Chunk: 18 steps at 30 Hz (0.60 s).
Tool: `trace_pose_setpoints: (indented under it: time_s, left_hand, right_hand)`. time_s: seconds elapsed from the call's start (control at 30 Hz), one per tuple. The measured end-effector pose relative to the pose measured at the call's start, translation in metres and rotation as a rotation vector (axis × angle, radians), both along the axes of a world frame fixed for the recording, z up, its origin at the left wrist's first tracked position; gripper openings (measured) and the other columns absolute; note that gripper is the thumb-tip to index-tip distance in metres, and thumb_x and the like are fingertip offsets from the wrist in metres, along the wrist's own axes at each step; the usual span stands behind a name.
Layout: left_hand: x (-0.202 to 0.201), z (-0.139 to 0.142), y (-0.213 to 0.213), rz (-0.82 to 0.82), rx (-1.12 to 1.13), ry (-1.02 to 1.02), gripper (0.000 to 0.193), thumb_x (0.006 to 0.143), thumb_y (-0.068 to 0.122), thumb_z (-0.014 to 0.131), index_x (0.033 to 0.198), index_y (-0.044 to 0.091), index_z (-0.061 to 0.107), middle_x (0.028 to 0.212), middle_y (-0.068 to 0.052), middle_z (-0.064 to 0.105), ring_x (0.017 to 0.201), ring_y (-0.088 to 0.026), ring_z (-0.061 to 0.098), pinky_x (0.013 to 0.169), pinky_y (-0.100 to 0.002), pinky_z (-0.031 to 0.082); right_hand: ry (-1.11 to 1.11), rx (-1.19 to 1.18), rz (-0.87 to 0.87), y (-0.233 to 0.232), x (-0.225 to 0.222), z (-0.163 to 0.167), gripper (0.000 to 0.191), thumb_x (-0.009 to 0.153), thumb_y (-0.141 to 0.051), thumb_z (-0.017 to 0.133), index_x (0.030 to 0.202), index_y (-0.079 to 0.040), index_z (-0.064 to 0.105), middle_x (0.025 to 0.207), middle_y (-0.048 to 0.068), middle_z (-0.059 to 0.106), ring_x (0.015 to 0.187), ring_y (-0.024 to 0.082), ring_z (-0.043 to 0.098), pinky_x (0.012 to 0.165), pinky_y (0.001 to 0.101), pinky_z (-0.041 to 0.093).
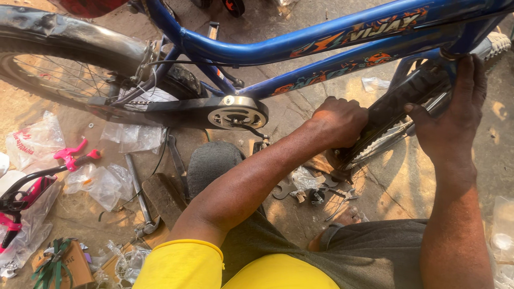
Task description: The person adjusts the bicycle seat, installs a bell on the handlebar, and tightens the front wheel nuts. They use a screwdriver and wrench to secure the components.
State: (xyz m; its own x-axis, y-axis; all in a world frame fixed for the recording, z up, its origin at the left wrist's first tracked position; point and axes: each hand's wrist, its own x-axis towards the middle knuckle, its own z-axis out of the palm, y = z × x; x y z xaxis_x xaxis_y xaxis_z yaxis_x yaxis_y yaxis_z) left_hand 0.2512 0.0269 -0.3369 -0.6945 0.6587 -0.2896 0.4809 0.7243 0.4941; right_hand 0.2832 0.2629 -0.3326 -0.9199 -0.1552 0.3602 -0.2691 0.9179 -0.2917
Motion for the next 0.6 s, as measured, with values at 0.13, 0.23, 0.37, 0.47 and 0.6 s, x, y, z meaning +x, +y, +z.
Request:
trace_pose_setpoints:
  time_s: [0.13, 0.23, 0.37, 0.47, 0.6]
  left_hand:
    - [-0.001, 0.001, -0.006, 0.005, -0.005, 0.003, 0.023, 0.093, 0.015, 0.068, 0.114, 0.011, 0.074, 0.096, -0.010, 0.077, 0.077, -0.018, 0.076, 0.072, -0.035, 0.062]
    - [-0.005, 0.005, -0.009, 0.032, 0.039, -0.045, 0.033, 0.092, 0.012, 0.066, 0.125, 0.011, 0.066, 0.097, -0.011, 0.074, 0.072, -0.019, 0.075, 0.065, -0.033, 0.062]
    - [-0.008, 0.012, -0.001, 0.033, 0.070, -0.068, 0.049, 0.097, 0.009, 0.057, 0.144, 0.011, 0.045, 0.095, -0.015, 0.069, 0.064, -0.022, 0.070, 0.057, -0.035, 0.060]
    - [-0.004, 0.010, 0.008, 0.037, 0.322, 0.161, 0.038, 0.093, 0.015, 0.065, 0.130, 0.008, 0.060, 0.097, -0.016, 0.067, 0.065, -0.025, 0.068, 0.057, -0.038, 0.061]
    - [0.005, 0.006, 0.018, -0.045, 0.581, 0.336, 0.028, 0.099, 0.013, 0.065, 0.126, 0.011, 0.067, 0.101, -0.015, 0.069, 0.068, -0.026, 0.069, 0.062, -0.040, 0.059]
  right_hand:
    - [0.004, 0.045, -0.012, 0.001, 0.000, -0.004, 0.107, 0.092, -0.009, 0.094, 0.168, -0.012, 0.019, 0.173, 0.024, 0.025, 0.163, 0.040, 0.028, 0.131, 0.0449, 0.036]
    - [0.019, 0.066, -0.003, 0.000, -0.003, -0.004, 0.108, 0.091, -0.010, 0.094, 0.169, -0.010, 0.019, 0.173, 0.024, 0.026, 0.163, 0.041, 0.026, 0.133, 0.0464, 0.035]
    - [0.044, 0.019, 0.000, -0.003, -0.008, 0.000, 0.111, 0.087, -0.012, 0.096, 0.170, -0.007, 0.022, 0.172, 0.022, 0.028, 0.164, 0.043, 0.026, 0.136, 0.0522, 0.031]
    - [0.074, 0.023, -0.023, -0.005, -0.005, -0.001, 0.113, 0.082, -0.012, 0.096, 0.171, -0.005, 0.025, 0.173, 0.022, 0.029, 0.162, 0.044, 0.024, 0.133, 0.0556, 0.028]
    - [0.094, -0.128, -0.009, -0.006, 0.007, -0.007, 0.103, 0.087, -0.008, 0.091, 0.169, -0.006, 0.028, 0.173, 0.022, 0.026, 0.162, 0.043, 0.026, 0.134, 0.0493, 0.032]
